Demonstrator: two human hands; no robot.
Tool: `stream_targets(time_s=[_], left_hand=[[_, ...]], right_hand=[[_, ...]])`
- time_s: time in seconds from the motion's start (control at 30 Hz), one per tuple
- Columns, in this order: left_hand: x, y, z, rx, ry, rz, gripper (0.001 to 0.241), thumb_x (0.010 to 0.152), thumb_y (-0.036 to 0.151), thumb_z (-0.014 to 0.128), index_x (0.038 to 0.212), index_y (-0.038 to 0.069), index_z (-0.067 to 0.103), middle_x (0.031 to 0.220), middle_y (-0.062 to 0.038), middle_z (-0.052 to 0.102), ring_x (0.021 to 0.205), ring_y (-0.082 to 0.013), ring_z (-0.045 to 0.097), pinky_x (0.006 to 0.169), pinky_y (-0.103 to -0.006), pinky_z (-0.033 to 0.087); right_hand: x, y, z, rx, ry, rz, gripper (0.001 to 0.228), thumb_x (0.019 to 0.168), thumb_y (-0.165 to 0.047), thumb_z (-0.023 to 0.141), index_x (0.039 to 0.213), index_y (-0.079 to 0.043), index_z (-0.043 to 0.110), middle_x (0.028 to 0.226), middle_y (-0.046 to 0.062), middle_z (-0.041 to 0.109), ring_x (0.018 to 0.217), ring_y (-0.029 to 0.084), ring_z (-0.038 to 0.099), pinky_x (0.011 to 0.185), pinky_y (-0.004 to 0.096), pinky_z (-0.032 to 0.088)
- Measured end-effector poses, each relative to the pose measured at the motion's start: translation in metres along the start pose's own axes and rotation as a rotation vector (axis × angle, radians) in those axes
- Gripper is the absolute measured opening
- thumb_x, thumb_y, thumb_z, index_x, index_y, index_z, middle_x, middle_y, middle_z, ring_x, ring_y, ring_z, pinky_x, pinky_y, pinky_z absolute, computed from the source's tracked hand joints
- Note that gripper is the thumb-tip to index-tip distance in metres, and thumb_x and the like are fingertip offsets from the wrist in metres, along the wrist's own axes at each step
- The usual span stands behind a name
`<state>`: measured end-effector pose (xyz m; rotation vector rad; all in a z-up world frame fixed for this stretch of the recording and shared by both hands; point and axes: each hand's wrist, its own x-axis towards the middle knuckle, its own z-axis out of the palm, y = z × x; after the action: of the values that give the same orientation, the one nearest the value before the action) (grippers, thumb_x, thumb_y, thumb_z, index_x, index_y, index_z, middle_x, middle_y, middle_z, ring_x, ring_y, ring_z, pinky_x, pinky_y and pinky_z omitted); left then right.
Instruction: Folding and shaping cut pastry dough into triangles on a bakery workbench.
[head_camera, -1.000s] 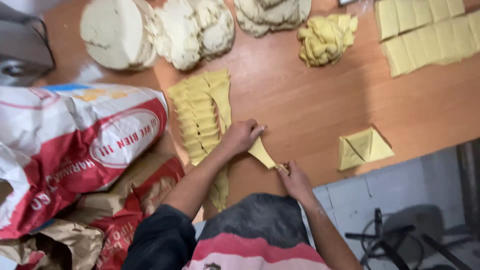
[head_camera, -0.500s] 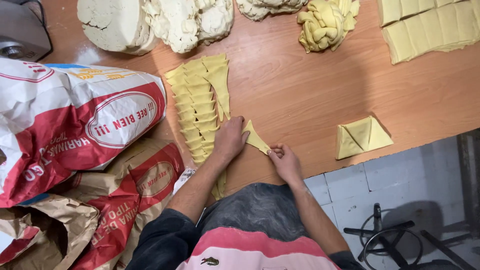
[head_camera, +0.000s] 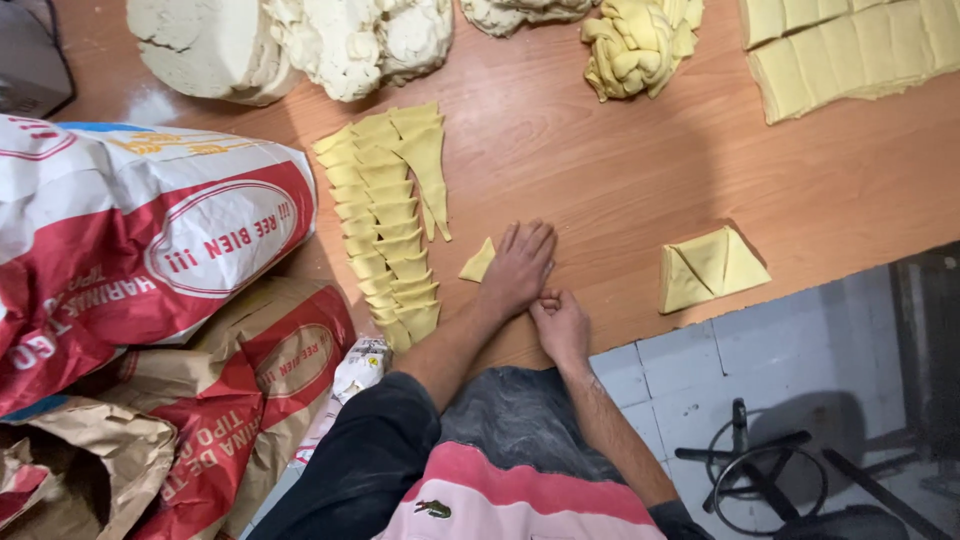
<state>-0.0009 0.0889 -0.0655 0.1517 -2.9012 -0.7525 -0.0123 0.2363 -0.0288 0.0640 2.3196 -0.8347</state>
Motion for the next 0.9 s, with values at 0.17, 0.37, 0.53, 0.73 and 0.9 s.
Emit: stream_targets(time_s=[0.17, 0.37, 0.53, 0.73, 0.9], left_hand=[[0.002, 0.004, 0.005, 0.072, -0.021, 0.002, 0.060, 0.101, 0.039, 0.058, 0.150, 0.005, 0.049, 0.162, -0.012, 0.039, 0.153, -0.0304, 0.031, 0.124, -0.0592, 0.024], [0.008, 0.003, 0.005, 0.120, -0.029, -0.018, 0.067, 0.100, 0.044, 0.059, 0.154, 0.007, 0.045, 0.165, -0.011, 0.036, 0.156, -0.0300, 0.027, 0.125, -0.0612, 0.021], [0.003, 0.008, 0.006, 0.129, -0.058, -0.034, 0.069, 0.101, 0.045, 0.057, 0.156, 0.008, 0.042, 0.166, -0.011, 0.034, 0.156, -0.0291, 0.025, 0.126, -0.0618, 0.018], [0.005, 0.012, 0.000, 0.115, -0.112, -0.064, 0.072, 0.098, 0.046, 0.055, 0.157, 0.007, 0.039, 0.166, -0.010, 0.031, 0.155, -0.0282, 0.023, 0.124, -0.0636, 0.014], [0.008, 0.015, 0.002, 0.199, -0.137, -0.050, 0.072, 0.099, 0.046, 0.055, 0.157, 0.007, 0.038, 0.166, -0.011, 0.031, 0.155, -0.0297, 0.023, 0.122, -0.0662, 0.013]], right_hand=[[0.011, 0.031, -0.004, 0.243, -0.186, 0.065, 0.024, 0.091, -0.018, 0.075, 0.107, -0.001, 0.069, 0.090, 0.008, 0.079, 0.080, 0.015, 0.075, 0.072, 0.028, 0.058], [0.015, 0.082, -0.018, 0.590, -0.262, 0.206, 0.022, 0.092, -0.008, 0.072, 0.108, 0.005, 0.065, 0.090, 0.013, 0.075, 0.079, 0.017, 0.074, 0.071, 0.027, 0.062], [0.000, 0.067, -0.029, 0.593, -0.216, 0.228, 0.024, 0.092, -0.010, 0.076, 0.106, 0.006, 0.065, 0.090, 0.012, 0.074, 0.078, 0.016, 0.072, 0.069, 0.027, 0.060], [-0.008, 0.062, -0.036, 0.571, -0.167, 0.258, 0.023, 0.090, -0.010, 0.078, 0.104, 0.005, 0.067, 0.087, 0.011, 0.074, 0.075, 0.015, 0.071, 0.068, 0.026, 0.058], [-0.001, 0.073, -0.034, 0.601, -0.197, 0.224, 0.023, 0.089, -0.010, 0.078, 0.103, 0.004, 0.067, 0.087, 0.011, 0.074, 0.075, 0.015, 0.072, 0.069, 0.026, 0.060]])
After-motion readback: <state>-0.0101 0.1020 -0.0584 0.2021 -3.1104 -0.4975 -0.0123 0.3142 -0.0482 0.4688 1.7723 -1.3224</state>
